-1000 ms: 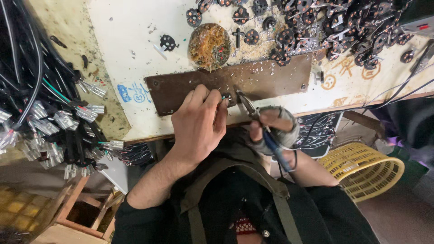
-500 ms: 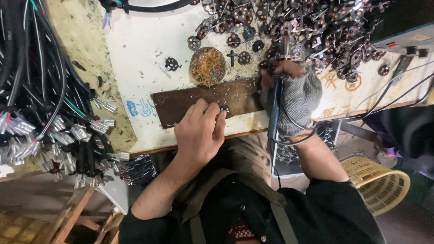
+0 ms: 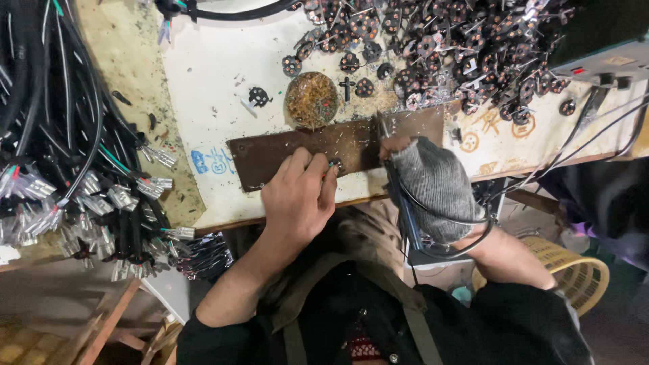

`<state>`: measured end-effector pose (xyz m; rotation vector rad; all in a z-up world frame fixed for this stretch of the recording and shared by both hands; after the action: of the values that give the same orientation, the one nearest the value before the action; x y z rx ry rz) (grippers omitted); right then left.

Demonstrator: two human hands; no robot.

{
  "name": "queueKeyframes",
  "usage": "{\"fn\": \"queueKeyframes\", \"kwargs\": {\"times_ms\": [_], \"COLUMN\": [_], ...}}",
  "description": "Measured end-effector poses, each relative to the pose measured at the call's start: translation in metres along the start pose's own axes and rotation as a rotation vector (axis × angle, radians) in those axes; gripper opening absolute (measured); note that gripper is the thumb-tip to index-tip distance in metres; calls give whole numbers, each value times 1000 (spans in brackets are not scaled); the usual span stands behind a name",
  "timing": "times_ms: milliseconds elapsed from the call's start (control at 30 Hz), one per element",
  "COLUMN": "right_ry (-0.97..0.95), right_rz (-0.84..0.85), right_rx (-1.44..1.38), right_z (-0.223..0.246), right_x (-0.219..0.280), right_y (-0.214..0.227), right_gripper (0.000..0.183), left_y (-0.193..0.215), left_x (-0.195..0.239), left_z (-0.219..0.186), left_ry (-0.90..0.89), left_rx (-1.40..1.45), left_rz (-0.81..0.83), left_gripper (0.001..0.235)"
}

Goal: The person uses a soldering iron to join exposed wire ends to small black circular components on a workbench. They repeatedly pick up components, align wires, apply solder, and place finished units back on the table.

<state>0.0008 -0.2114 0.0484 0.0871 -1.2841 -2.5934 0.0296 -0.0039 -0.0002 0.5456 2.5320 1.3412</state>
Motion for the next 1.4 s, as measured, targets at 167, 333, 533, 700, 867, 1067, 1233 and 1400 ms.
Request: {"fn": "queueKeyframes", "kwargs": {"times_ms": [167,333,533,700,867,1067,1233,1400], "right_ry": [-3,59,-152,-488,-218,-439,-438,-276], "right_rz": [120,25,100,39,-269,-449,-545,-461], "right_rx": [200,546,229,-247,-341,-665,-949,-812], "right_z": [-15,6,-4,-25,-20,-12,-33,-27], "right_x": [12,25,8,1,8,24,32,34], "right_y": [-10,-45,-15,-1,-13,-91,-118,-104], "right_gripper": [55,35,24,22,33,38,46,48], "left_y": [0,-4,-3,-1,-4,-8,-9,-8], "left_x": [1,6,3,5,0,-4,-2,-2], "left_z": [1,2,1,1,-5,-10,-8,-8], "left_ry": [-37,1,36,11,1,39,51,65], "left_rx": [-1,-8,17,31,23,9,6,16], "left_rz": [19,2,30,-1,-4,81,143,130], "left_gripper": [18,15,14,16,13,14,14,14]}}
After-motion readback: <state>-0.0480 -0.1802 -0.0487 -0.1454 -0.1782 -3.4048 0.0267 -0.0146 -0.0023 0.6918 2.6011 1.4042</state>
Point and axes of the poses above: each hand's wrist, its own x-axis away from the middle knuckle, its own y-axis out of the back of the hand, z = x × y, the point moved 1 cm from there along -x, towards the middle knuckle, and after that the axes turned 9 degrees about -x, right-handed, at the moved point
